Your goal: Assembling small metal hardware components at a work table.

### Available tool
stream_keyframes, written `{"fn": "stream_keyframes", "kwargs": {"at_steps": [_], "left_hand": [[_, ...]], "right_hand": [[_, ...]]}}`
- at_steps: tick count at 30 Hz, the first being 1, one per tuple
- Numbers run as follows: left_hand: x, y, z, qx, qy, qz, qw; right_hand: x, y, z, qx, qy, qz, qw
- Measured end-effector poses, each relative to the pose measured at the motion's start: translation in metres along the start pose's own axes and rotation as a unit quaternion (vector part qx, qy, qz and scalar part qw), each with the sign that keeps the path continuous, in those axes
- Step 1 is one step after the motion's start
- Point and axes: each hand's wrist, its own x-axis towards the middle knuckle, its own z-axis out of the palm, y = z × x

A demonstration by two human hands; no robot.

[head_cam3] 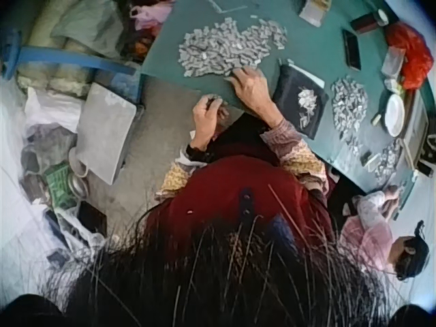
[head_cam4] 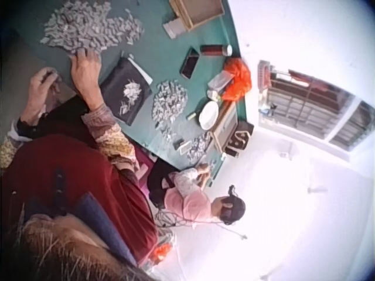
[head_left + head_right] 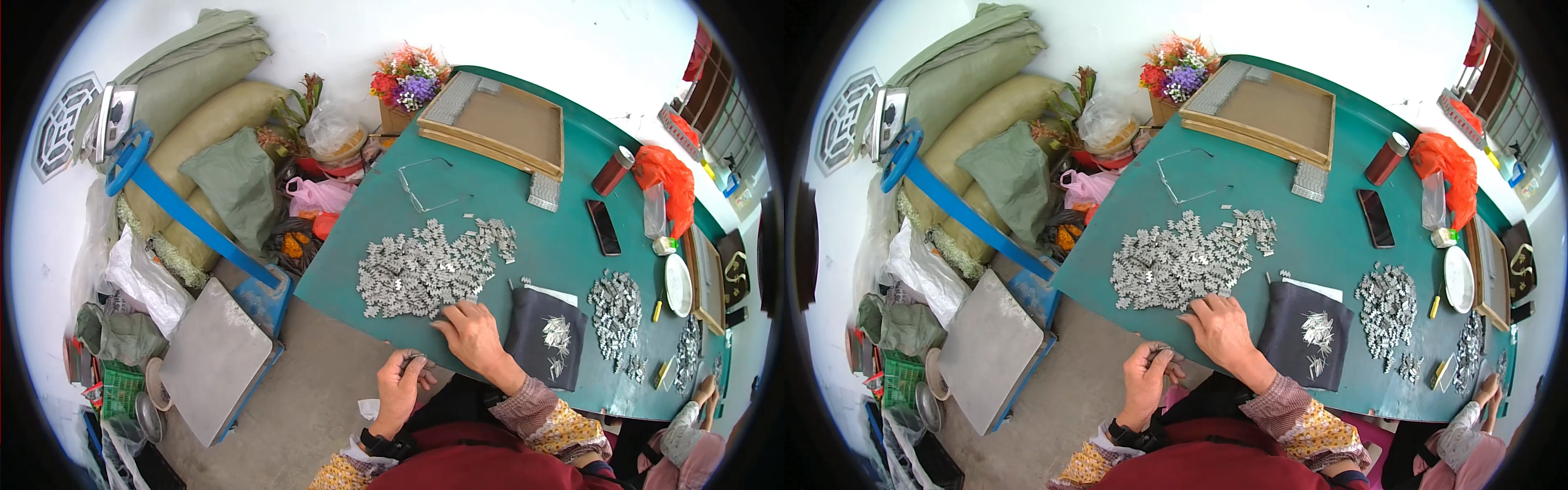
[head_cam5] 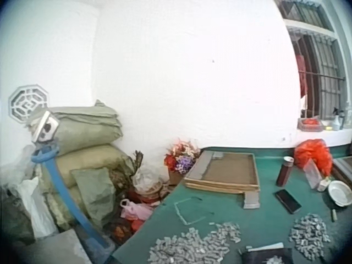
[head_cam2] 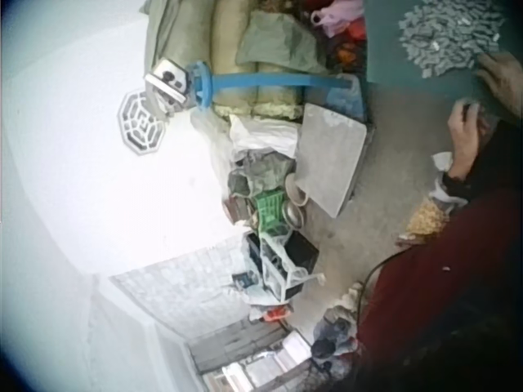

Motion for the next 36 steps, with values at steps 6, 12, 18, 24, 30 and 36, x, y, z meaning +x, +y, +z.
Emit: {"fn": "stream_keyframes", "kwargs": {"at_steps": [6,12,18,24,30,36], "left_hand": [[-0.003,-0.004,-0.007,0.002,-0.016,-0.022,1.0],[0.0,0.004,-0.003,-0.005,-0.026,-0.031,0.999],[0.008,0.001,0.005,-0.046,-0.052,-0.032,0.997],[0.005,-0.004,0.002,-0.037,-0.06,-0.037,0.997],[0.008,0.006,0.019,-0.031,-0.052,-0.008,0.998],[0.009,0.014,0.035,0.009,-0.063,0.017,0.998]], "right_hand": [[0.009,-0.007,0.017,-0.112,-0.026,0.018,0.993],[-0.001,0.003,0.008,-0.101,-0.056,0.055,0.992],[-0.001,0.006,0.007,-0.1,-0.032,0.038,0.994],[-0.004,0.009,0.005,-0.128,-0.07,0.049,0.988],[-0.017,0.0,-0.012,0.192,0.004,0.162,0.968],[-0.033,-0.028,-0.032,0.293,-0.017,0.233,0.927]]}}
